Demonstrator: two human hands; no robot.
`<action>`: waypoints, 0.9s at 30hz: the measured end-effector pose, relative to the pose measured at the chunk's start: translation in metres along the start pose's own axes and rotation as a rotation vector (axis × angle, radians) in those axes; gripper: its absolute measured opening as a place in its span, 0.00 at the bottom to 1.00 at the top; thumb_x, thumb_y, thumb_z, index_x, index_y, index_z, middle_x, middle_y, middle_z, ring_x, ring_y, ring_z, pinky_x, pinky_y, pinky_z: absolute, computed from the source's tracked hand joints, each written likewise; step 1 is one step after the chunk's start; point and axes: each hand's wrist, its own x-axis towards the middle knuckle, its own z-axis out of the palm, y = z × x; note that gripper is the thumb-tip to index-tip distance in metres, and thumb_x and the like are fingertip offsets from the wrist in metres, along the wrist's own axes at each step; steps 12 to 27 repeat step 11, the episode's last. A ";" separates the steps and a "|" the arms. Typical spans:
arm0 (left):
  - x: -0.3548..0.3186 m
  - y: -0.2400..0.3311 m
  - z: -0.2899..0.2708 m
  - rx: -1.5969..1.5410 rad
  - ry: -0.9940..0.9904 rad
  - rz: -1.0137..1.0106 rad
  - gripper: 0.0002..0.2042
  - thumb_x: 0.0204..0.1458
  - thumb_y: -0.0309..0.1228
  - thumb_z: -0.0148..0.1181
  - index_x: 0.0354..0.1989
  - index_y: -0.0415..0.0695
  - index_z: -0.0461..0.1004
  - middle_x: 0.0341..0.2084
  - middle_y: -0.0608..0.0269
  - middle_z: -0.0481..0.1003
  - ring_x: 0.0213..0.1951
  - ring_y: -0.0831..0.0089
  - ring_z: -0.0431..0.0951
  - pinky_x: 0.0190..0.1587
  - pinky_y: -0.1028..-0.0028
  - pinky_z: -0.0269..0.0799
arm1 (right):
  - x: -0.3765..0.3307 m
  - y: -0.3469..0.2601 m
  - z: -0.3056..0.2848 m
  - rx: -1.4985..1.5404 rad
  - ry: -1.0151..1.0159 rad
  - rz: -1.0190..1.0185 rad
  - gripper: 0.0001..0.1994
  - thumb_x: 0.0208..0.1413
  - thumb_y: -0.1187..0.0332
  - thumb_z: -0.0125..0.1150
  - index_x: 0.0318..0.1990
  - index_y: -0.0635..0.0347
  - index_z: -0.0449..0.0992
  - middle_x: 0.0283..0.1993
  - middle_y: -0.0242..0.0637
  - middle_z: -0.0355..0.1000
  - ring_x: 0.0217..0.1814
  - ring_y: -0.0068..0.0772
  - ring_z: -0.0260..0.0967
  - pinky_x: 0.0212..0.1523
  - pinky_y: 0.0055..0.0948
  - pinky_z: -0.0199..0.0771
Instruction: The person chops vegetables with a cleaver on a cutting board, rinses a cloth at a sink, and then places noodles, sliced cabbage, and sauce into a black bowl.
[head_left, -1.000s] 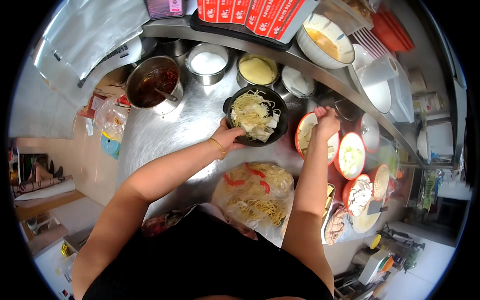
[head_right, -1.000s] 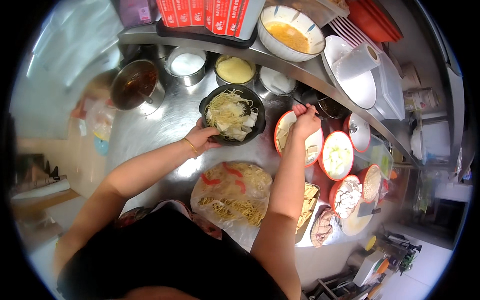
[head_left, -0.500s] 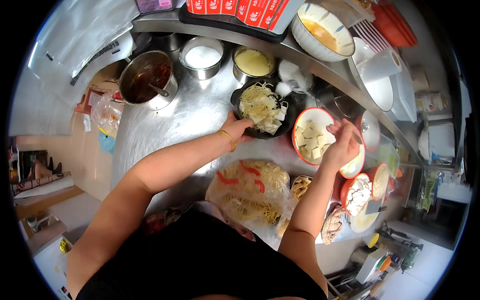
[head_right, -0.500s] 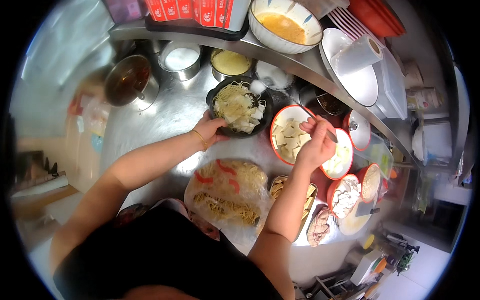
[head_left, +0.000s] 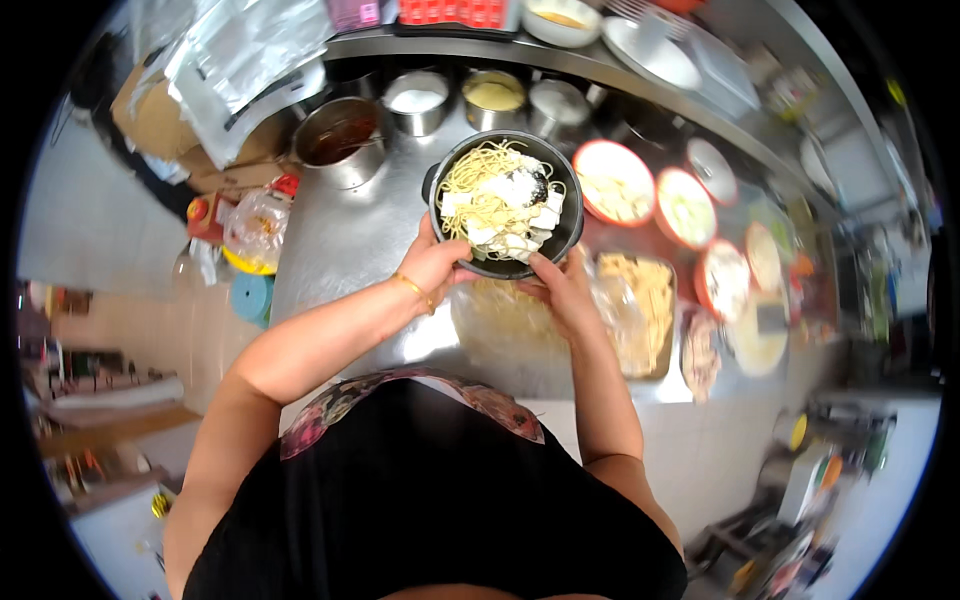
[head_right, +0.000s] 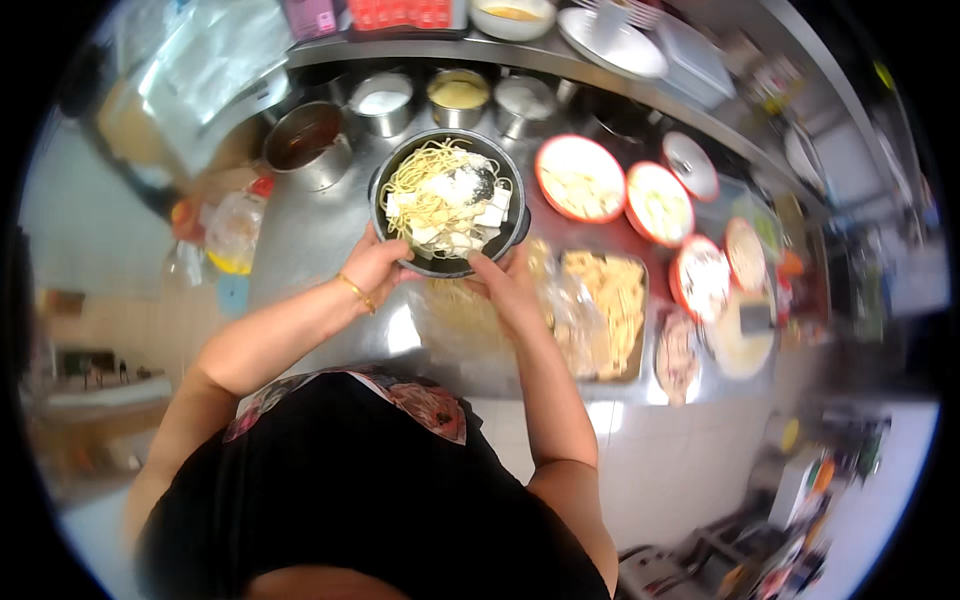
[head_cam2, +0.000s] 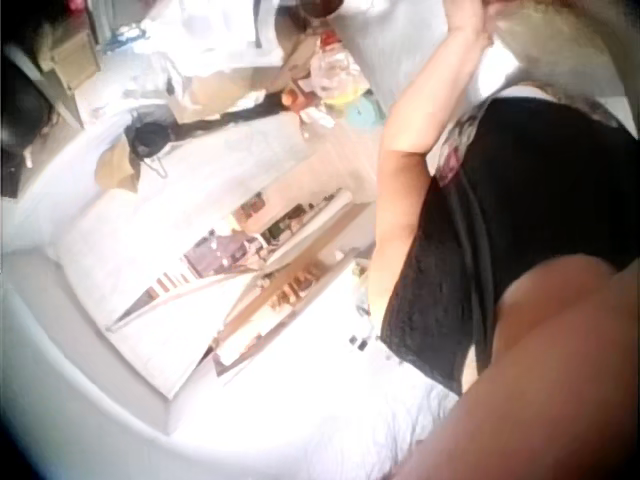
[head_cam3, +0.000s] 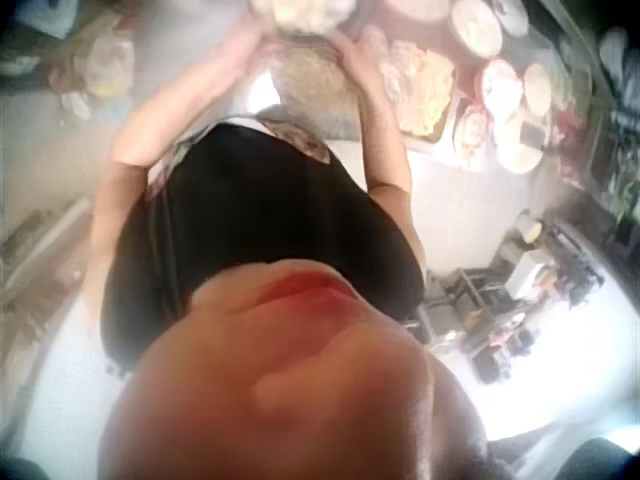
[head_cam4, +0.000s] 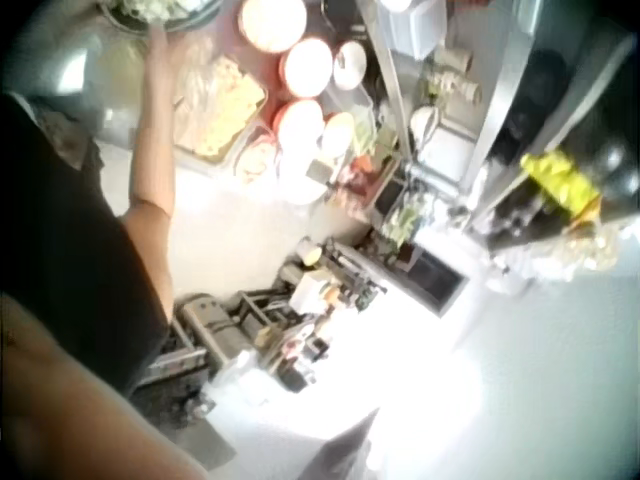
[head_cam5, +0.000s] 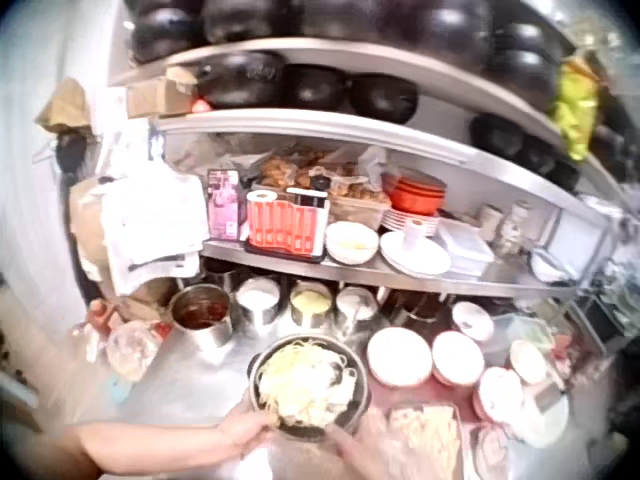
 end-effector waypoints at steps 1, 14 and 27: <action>-0.012 -0.005 0.008 0.021 -0.056 -0.028 0.35 0.43 0.16 0.48 0.60 0.47 0.42 0.49 0.51 0.63 0.48 0.61 0.70 0.40 0.65 0.75 | -0.016 0.010 0.002 0.236 0.050 -0.021 0.30 0.48 0.75 0.52 0.60 0.62 0.49 0.50 0.41 0.66 0.48 0.36 0.68 0.39 0.29 0.74; -0.125 -0.083 -0.048 0.656 -1.241 -0.487 0.43 0.46 0.21 0.58 0.66 0.52 0.36 0.59 0.50 0.56 0.50 0.60 0.72 0.47 0.70 0.69 | -0.324 0.121 0.037 0.780 0.804 0.153 0.21 0.38 0.83 0.47 0.46 0.72 0.67 0.43 0.47 0.71 0.40 0.42 0.73 0.36 0.37 0.78; -0.125 -0.083 -0.048 0.656 -1.241 -0.487 0.43 0.46 0.21 0.58 0.66 0.52 0.36 0.59 0.50 0.56 0.50 0.60 0.72 0.47 0.70 0.69 | -0.324 0.121 0.037 0.780 0.804 0.153 0.21 0.38 0.83 0.47 0.46 0.72 0.67 0.43 0.47 0.71 0.40 0.42 0.73 0.36 0.37 0.78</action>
